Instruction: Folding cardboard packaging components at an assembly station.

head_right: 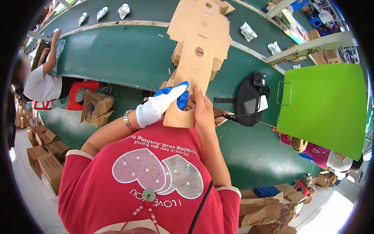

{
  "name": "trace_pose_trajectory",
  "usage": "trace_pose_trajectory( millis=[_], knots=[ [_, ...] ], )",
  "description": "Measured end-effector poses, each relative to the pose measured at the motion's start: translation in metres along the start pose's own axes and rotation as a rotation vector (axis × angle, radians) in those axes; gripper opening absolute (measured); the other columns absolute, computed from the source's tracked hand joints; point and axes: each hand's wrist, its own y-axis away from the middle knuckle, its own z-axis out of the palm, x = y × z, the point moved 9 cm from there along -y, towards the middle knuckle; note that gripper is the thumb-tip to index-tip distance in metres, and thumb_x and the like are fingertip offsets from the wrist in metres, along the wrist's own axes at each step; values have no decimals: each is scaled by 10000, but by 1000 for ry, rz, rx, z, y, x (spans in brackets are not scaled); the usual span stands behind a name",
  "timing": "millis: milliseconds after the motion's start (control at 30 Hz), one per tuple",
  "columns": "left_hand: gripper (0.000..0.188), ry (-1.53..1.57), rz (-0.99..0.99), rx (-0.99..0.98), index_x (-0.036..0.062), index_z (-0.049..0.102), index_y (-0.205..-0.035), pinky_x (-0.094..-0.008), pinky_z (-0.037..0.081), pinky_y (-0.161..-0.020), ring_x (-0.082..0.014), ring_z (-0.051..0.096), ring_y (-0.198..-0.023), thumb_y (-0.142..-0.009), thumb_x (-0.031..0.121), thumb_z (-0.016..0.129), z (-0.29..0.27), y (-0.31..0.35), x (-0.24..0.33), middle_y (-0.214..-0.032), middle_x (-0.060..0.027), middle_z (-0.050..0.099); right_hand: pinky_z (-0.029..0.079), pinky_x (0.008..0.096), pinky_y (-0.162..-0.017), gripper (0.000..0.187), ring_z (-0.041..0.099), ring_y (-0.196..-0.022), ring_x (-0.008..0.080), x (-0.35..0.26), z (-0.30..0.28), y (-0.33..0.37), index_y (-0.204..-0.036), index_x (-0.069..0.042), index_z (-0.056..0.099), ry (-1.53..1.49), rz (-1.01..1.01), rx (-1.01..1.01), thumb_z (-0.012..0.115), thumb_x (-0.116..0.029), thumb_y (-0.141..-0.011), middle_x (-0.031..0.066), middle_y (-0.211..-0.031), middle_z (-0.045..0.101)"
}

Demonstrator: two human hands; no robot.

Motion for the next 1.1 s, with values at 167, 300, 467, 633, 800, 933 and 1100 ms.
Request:
trace_pose_trajectory(
  millis=[167, 300, 467, 633, 800, 933, 1100],
  knots=[
    [888, 653, 4, -162, -10, 448, -1390, -493, 436, -1027, -296, 543, -1239, -906, 734, 433, -22, 0, 44, -1319, -178, 567, 205, 283, -481, 534, 212, -513, 95, -52, 28, 3, -628, -184, 192, -110, -33, -233, 393, -437, -1053, -47, -565, 208],
    [986, 1085, 96, 151, -37, 384, -1405, -571, 397, -1065, -364, 511, -1277, -861, 784, 426, -104, 0, 71, -1429, -231, 458, 338, 278, -547, 549, 376, -535, 103, -45, 44, 10, -605, -104, 416, 253, 18, -177, 444, -443, -1037, -9, -557, 407],
    [563, 843, 405, 178, -28, 471, -1348, -443, 480, -1018, -300, 571, -1206, -964, 381, 525, -130, -1, 78, -1339, -207, 545, 491, 301, -895, 634, 639, -932, 179, -11, 98, 33, -1122, 15, 607, 367, 117, -873, 392, -572, -1015, 84, -1031, 662],
    [364, 657, 338, 127, -46, 501, -1314, -356, 511, -975, -220, 619, -1130, -992, 123, 520, -109, 1, 41, -1260, -159, 609, 507, 430, -943, 748, 614, -1099, 319, -61, 33, -66, -1339, 19, 474, -542, 27, -261, 340, -628, -991, 162, -1256, 592],
    [515, 630, 98, 10, 37, 401, -1444, -345, 464, -1026, -200, 581, -1193, -1040, 346, 481, -63, -7, 37, -1379, -115, 537, 499, 440, -973, 613, 586, -1149, 330, -47, -13, -109, -1452, -6, 350, -248, -39, -66, 544, -133, -885, 182, -1325, 531],
    [697, 398, 382, -15, 80, 296, -1523, -348, 411, -1072, -197, 486, -1308, -1015, 544, 410, -71, -9, 63, -1481, -95, 444, 517, 406, -943, 820, 558, -1179, 307, -43, 8, -96, -1526, -108, 260, 10, -82, -16, 459, 62, -749, 150, -1376, 477],
    [680, 408, 203, 102, 129, 185, -1573, -350, 377, -1099, -199, 436, -1346, -1031, 460, 429, -95, -24, 76, -1524, -61, 382, 455, 363, -1013, 914, 486, -1272, 267, -38, 37, -84, -1575, -121, 160, 38, -84, -198, 440, 81, -729, 129, -1457, 417]
  ],
)
